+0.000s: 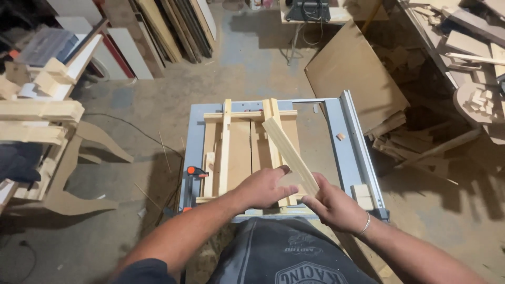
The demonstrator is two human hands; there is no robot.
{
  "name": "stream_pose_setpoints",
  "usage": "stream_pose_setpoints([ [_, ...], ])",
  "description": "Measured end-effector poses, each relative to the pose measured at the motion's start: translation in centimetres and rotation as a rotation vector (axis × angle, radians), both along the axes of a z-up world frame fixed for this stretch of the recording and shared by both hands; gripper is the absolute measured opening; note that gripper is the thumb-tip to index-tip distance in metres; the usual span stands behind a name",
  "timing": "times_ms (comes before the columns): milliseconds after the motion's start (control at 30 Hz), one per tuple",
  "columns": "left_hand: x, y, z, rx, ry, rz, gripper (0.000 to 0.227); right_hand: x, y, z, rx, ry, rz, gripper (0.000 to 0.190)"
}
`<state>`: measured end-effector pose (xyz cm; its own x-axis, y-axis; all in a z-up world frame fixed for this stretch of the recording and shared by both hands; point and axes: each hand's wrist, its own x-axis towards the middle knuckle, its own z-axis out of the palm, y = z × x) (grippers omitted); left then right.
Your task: Assembling wooden slats by fitting them into pre-cut notches to create cross joints on a table saw sled.
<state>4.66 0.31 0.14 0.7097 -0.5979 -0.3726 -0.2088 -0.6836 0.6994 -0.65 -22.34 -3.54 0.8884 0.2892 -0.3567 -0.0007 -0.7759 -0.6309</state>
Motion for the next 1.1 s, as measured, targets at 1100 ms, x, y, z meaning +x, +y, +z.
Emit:
stream_pose_setpoints([
  [1100,3.0,1.7,-8.9,-0.588,0.179,0.59,0.041,-4.5,4.9,8.4,0.973,-0.008,-0.231,0.078],
])
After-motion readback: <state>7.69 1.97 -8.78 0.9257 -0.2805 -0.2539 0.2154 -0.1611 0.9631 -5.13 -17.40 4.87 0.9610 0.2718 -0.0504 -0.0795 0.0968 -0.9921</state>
